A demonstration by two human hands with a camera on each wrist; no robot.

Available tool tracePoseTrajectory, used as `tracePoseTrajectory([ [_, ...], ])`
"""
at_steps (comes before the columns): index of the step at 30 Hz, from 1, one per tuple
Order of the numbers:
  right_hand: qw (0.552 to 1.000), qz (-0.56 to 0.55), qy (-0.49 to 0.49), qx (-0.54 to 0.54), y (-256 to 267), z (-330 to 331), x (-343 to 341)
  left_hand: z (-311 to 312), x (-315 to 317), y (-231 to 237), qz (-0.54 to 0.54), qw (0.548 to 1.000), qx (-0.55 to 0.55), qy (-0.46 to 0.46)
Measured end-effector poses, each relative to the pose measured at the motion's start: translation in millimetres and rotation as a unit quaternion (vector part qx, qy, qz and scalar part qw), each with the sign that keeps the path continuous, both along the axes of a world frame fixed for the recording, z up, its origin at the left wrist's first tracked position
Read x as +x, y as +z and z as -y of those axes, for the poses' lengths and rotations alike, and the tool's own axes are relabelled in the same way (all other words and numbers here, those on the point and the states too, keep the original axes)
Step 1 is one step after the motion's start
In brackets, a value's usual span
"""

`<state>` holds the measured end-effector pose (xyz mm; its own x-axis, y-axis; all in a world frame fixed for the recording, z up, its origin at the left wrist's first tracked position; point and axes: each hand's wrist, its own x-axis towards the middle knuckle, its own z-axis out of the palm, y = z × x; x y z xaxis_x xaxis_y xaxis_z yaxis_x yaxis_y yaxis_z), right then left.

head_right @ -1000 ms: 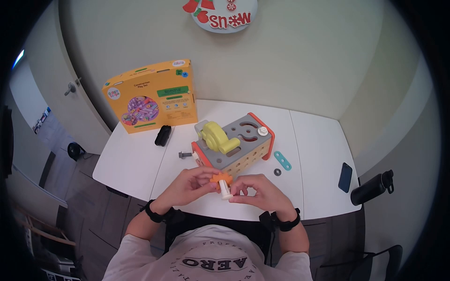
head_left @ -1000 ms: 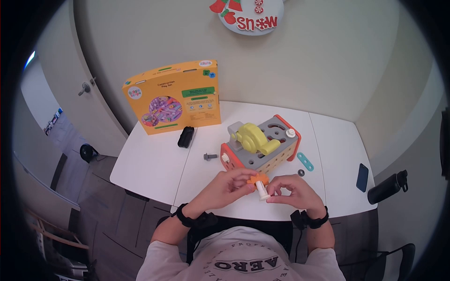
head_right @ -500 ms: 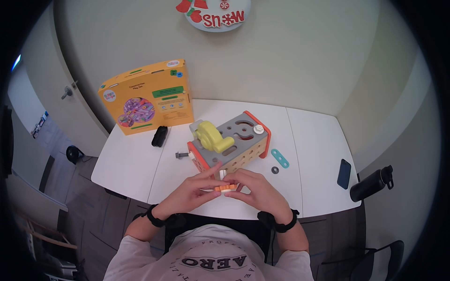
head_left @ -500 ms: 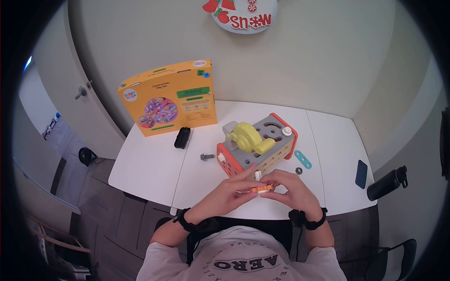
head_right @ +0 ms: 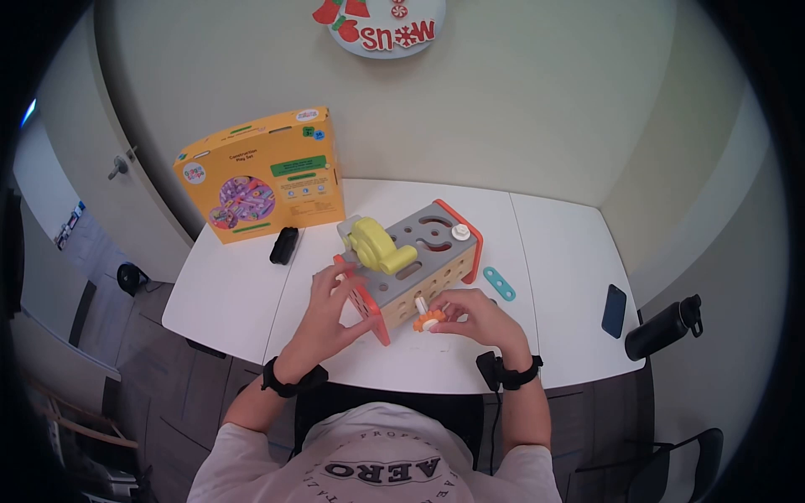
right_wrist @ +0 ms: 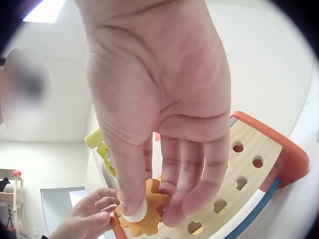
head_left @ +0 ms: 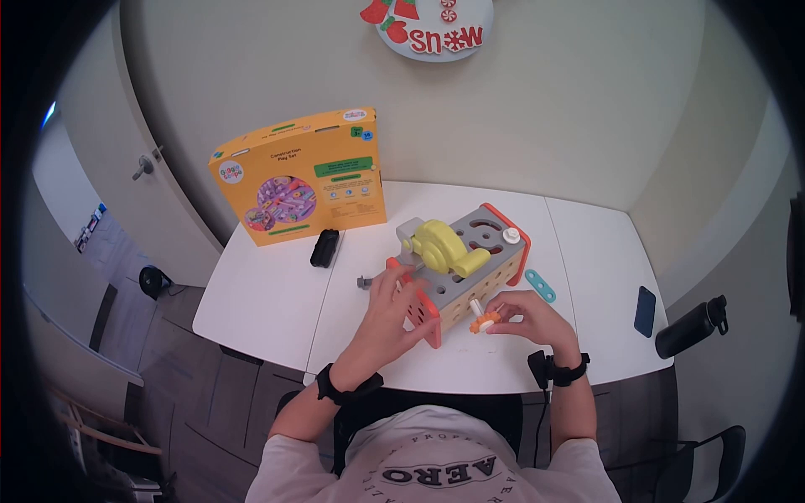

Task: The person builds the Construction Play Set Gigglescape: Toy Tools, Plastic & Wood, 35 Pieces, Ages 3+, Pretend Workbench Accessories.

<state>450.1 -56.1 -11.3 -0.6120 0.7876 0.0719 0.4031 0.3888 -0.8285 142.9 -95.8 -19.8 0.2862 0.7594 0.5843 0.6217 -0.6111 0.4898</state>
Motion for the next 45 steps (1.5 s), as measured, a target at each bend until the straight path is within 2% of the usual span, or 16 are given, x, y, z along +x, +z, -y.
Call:
tracePoseTrajectory([
  [5,0.999,-0.029,0.002,-0.019,-16,-11,4,-5,10,-18,-0.053,0.999,0.012,-0.003],
  [8,0.995,-0.096,-0.011,-0.028,-19,-14,7,-4,11,-21,-0.068,0.997,0.023,0.002],
  [14,0.990,-0.114,-0.026,-0.079,-34,-21,12,-5,10,-20,-0.071,0.997,0.027,-0.004],
  [17,0.985,-0.152,-0.053,-0.054,-31,-20,1,-5,10,-20,-0.074,0.997,0.026,-0.005],
  [20,0.986,-0.144,-0.084,0.005,-36,-22,-3,-5,10,-20,-0.069,0.997,0.026,-0.006],
  [26,0.983,-0.127,-0.135,0.000,-34,-19,-6,-3,11,-21,-0.070,0.997,0.030,0.000],
  [35,0.978,-0.167,-0.122,-0.012,-49,-24,-8,-3,11,-19,-0.063,0.998,0.027,0.001],
  [45,0.991,-0.059,-0.122,0.009,-29,-18,-3,-6,-1,-13,-0.016,0.999,0.006,-0.039],
])
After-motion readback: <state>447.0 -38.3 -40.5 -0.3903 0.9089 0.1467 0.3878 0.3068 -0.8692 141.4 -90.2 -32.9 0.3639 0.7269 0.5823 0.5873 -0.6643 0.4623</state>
